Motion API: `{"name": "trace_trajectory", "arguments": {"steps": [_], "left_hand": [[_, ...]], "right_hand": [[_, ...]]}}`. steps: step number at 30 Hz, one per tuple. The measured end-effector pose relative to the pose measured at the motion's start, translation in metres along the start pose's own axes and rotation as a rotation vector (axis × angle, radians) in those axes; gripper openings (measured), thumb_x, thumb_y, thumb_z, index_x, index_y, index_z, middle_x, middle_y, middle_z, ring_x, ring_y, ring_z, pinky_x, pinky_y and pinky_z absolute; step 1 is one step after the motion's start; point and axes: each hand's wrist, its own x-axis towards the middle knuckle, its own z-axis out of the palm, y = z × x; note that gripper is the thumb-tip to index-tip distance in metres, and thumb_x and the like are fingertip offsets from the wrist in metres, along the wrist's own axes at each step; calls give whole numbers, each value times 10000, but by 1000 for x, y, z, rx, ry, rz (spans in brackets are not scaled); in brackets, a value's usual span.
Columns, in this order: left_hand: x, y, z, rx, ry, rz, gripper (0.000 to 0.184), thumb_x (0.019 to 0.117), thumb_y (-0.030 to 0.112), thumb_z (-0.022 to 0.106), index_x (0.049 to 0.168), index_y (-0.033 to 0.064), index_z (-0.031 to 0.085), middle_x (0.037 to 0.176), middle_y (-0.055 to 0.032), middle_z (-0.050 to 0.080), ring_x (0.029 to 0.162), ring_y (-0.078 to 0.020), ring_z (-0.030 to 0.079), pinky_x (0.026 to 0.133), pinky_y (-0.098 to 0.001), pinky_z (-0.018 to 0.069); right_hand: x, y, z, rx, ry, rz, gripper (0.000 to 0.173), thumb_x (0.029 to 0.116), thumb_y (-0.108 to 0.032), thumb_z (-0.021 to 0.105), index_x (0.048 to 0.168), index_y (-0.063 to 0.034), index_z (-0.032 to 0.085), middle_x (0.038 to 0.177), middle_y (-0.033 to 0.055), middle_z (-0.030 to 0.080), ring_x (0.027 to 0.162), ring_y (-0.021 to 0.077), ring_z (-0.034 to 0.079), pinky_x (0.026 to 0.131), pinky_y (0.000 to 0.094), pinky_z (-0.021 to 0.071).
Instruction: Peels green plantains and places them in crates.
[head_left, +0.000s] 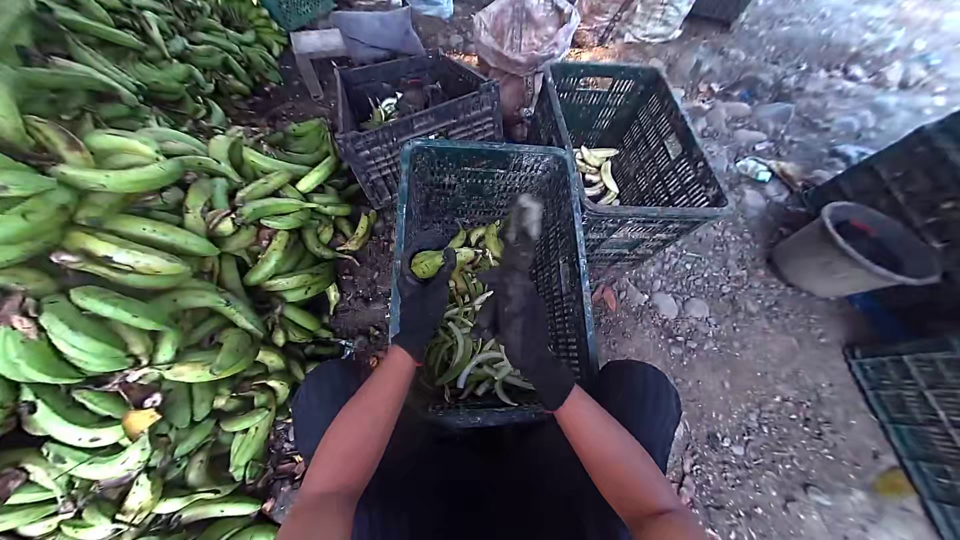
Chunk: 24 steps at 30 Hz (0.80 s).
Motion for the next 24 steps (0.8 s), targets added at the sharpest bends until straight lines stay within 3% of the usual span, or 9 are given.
{"name": "trace_trajectory", "arguments": {"steps": [4,6,8,10,13,15,17,20,24], "left_hand": [[4,-2,5,39,-63,121,344,961,128,694,1276,24,607,1303,-65,642,1246,-134,594,1082,-338,488],[1,3,7,31,-59,131,360,966,136,691,1302,46,597,1324,-65,636,1242,-159,602,1071,-364,504],[5,8,4,-5,-28,104,391,978,161,678,1346,78,579,1350,-45,616,1238,-147,593,1059,-357,504],[14,8,-9,-117,-53,31,429,1004,186,632,1417,138,528,1341,-16,616,1169,-132,615,977,-336,540],[19,9,-15,-374,-55,-144,457,1066,335,512,1469,144,414,1153,-33,695,1005,-186,697,906,-401,593],[25,12,-13,-503,-65,-257,502,1083,489,308,1342,93,475,863,-15,698,759,-158,704,739,-359,625],[27,15,-14,-541,-119,-363,734,1036,624,109,1287,75,526,788,-15,695,652,-127,680,601,-311,611],[26,22,-13,-459,-92,-413,640,1083,503,102,1343,74,499,907,-14,690,715,-86,664,637,-264,591],[28,20,-14,-474,-89,-498,615,1085,529,133,1298,82,499,735,-40,656,605,-143,661,560,-292,594]], "right_hand": [[3,-5,-3,36,39,-238,486,1046,-582,423,1143,-141,604,606,-52,642,506,88,631,515,273,573],[-5,34,-20,-179,-68,282,465,1096,-471,333,1151,-53,528,640,-3,562,519,106,569,521,287,539],[-3,66,-28,-277,-163,762,674,1072,-613,295,1171,-1,560,672,52,546,522,178,560,525,381,551],[2,61,-18,-227,-174,861,693,1070,-622,277,1249,-9,546,659,51,546,513,180,567,530,375,561],[15,40,-25,-296,-147,519,564,1119,-443,255,1369,-12,518,777,41,633,613,121,621,616,311,572],[22,31,-37,-524,-169,240,548,1091,-434,366,1491,-72,461,1142,104,705,951,179,689,854,415,567],[33,24,-46,-742,-247,64,595,1050,-447,476,1572,-174,402,1431,143,577,1248,294,590,1015,559,490],[38,17,-50,-1060,-341,-23,604,1020,-483,564,1573,-286,419,1400,248,549,1276,493,520,953,722,442],[27,17,-53,-1182,-351,-114,755,913,-813,375,1523,-380,484,1260,196,622,1147,447,572,829,666,480]]}}
